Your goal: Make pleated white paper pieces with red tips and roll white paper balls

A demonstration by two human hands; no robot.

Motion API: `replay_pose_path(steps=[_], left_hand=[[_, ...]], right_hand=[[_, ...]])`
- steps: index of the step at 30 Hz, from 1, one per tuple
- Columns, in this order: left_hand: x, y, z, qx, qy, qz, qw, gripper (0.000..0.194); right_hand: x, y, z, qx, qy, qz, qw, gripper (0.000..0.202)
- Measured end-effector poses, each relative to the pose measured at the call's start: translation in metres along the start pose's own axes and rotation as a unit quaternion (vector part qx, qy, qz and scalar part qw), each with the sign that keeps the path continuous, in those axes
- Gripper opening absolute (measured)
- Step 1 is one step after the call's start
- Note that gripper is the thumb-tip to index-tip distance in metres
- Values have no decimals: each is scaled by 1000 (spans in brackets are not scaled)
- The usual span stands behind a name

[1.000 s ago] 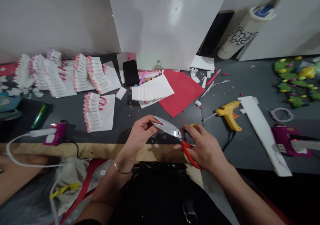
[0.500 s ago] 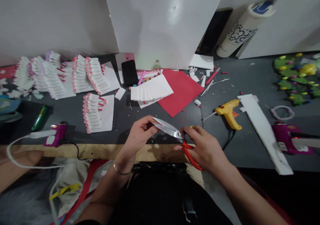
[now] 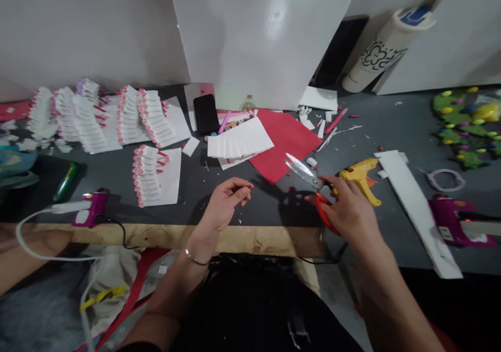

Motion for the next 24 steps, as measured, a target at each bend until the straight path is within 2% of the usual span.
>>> replay_pose_path(steps=[3, 6, 8, 10, 13, 15, 18, 24], left_hand=[[-3, 3, 2, -2, 6, -6, 1000, 23], [-6, 5, 1, -18, -5, -19, 1000, 21], [-9, 8, 2, -27, -20, -28, 999, 20], [-11, 10, 2, -27, -38, -38, 998, 20], [-12, 13, 4, -26, -47, -46, 997, 23], [-12, 14, 2, -34, -50, -51, 997, 24], [-10, 20, -3, -45, -69, -69, 994, 24], [-12, 38, -2, -76, -77, -72, 992, 23]], right_hand=[[-10, -3, -24, 56, 21, -5, 998, 49], [-13, 3, -19, 81, 56, -1, 995, 42], [-14, 14, 1, 52, 57, -25, 997, 32], [-15, 20, 34, -51, 68, -49, 995, 23], [-18, 6, 95, -211, 131, 8, 969, 17], [-22, -6, 122, -268, 141, 30, 953, 13], [-28, -21, 141, -319, 129, 38, 938, 10], [-41, -40, 149, -348, 113, 61, 929, 8]])
Point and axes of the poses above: each hand's wrist, its own x-axis away from the middle knuckle, its own y-axis out of the back of the hand, z = x × y, the point moved 7 cm from there along -x, towards the middle knuckle, and after that the axes turned 10 degrees about x, right-handed, at the moved point
